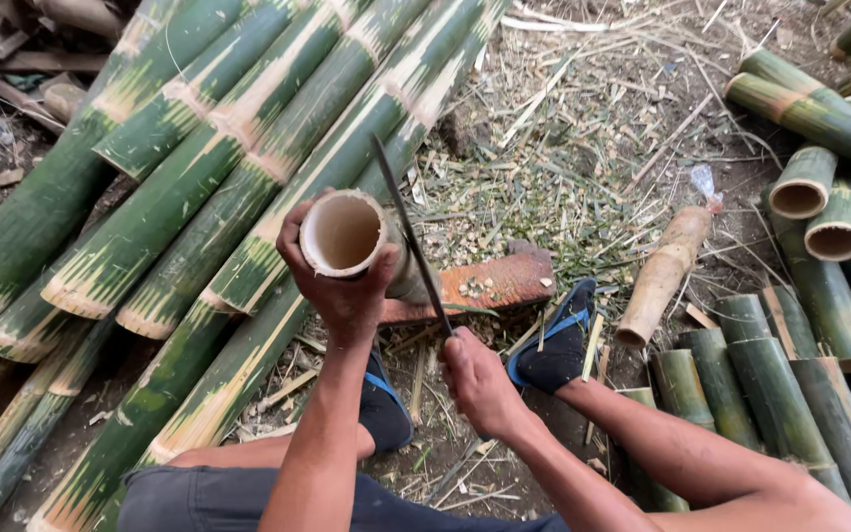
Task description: The person sits on the ground and uses a knife to shave and smooth the ends of bamboo poles. They rotate the poles and repeatedly strike the edges to remove material, then place the finished pieces aside.
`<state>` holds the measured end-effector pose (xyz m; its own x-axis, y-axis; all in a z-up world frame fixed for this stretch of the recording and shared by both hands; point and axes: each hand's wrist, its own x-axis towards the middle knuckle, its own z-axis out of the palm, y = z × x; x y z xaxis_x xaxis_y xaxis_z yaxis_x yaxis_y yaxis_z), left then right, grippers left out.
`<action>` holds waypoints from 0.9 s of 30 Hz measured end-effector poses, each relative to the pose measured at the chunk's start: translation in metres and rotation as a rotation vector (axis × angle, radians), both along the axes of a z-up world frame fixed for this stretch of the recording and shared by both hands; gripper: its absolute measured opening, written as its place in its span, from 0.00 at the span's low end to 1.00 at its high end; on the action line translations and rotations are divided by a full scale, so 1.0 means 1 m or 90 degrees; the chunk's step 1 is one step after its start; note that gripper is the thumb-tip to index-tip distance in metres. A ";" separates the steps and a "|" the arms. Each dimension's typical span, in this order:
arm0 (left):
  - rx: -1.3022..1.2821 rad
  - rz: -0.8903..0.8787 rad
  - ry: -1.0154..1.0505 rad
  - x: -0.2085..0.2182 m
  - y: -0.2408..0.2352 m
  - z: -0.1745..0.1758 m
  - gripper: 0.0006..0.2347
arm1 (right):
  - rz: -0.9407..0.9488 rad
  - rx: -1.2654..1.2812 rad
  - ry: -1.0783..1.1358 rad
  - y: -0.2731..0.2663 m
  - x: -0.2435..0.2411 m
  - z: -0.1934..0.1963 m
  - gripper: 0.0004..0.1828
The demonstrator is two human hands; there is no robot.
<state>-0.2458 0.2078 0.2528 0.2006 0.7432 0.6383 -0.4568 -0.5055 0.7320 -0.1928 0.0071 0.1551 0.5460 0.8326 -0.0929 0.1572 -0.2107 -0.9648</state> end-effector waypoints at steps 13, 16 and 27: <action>0.027 0.110 0.008 -0.013 0.018 -0.023 0.41 | -0.007 0.047 -0.125 0.013 0.002 -0.053 0.30; -0.002 0.083 0.004 -0.022 0.025 -0.029 0.43 | -0.014 0.016 -0.099 0.003 -0.011 -0.079 0.29; -0.019 -0.025 0.032 -0.039 0.024 0.000 0.50 | -0.083 -0.237 0.152 0.006 0.046 -0.106 0.33</action>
<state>-0.2844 0.2318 0.2529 0.2608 0.7532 0.6038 -0.4376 -0.4653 0.7694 -0.1467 0.0127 0.0491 0.5710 0.6440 -0.5091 -0.1118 -0.5534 -0.8254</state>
